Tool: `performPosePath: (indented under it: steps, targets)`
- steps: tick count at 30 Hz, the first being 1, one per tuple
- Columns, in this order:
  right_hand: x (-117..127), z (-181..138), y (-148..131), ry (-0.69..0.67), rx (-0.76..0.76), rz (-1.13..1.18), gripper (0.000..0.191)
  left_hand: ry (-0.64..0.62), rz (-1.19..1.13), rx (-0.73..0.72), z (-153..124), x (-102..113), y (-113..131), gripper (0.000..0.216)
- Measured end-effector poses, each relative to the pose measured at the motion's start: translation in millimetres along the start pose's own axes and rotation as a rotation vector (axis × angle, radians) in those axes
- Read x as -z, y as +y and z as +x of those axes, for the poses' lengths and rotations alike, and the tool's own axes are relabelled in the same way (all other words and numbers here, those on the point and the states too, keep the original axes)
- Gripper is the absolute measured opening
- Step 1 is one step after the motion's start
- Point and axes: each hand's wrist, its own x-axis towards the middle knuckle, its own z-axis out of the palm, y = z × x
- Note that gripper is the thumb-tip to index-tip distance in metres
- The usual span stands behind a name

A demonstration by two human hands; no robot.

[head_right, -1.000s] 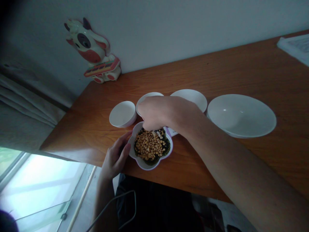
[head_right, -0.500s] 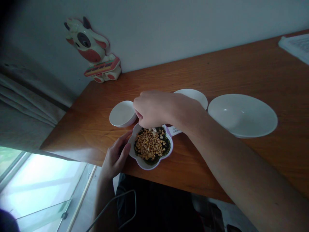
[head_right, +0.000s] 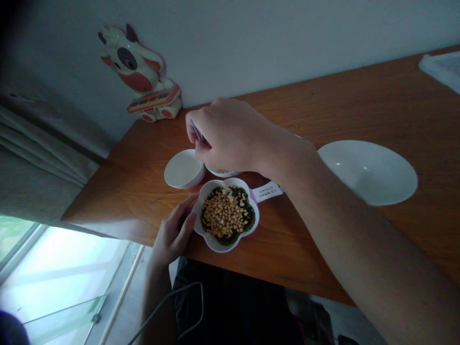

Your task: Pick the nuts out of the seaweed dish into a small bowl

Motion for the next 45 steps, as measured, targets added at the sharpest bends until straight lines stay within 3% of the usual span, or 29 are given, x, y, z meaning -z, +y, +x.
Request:
performPosePath:
  steps: [4, 10, 18, 22, 31, 45]
  targets:
    - [-2.5, 0.1, 1.8, 0.087, -0.001, -0.08, 0.034, 0.002, 0.013, 0.006, -0.2, -0.2, 0.0, 0.045]
    - [-7.9, 2.2, 4.9, 0.028, -0.084, -0.031, 0.038, 0.004, 0.013, 0.004, 0.3, 0.0, 1.4, 0.044]
    - [-8.8, 1.4, 2.8, 0.01, 0.063, -0.032, 0.03, 0.001, 0.004, 0.0, 0.5, 0.1, 1.8, 0.044]
    - [-6.8, -0.2, -1.3, -0.072, 0.109, 0.005, 0.023, 0.001, -0.001, -0.006, 0.1, 0.2, 1.1, 0.044]
    - [-17.1, 2.2, -4.6, -0.353, 0.055, -0.046, 0.018, 0.003, 0.013, -0.012, 1.9, 0.1, 1.9, 0.044]
    - [-21.0, 3.4, -10.4, -0.369, 0.044, -0.123, 0.023, 0.012, 0.023, -0.028, 2.1, 0.0, 1.0, 0.044]
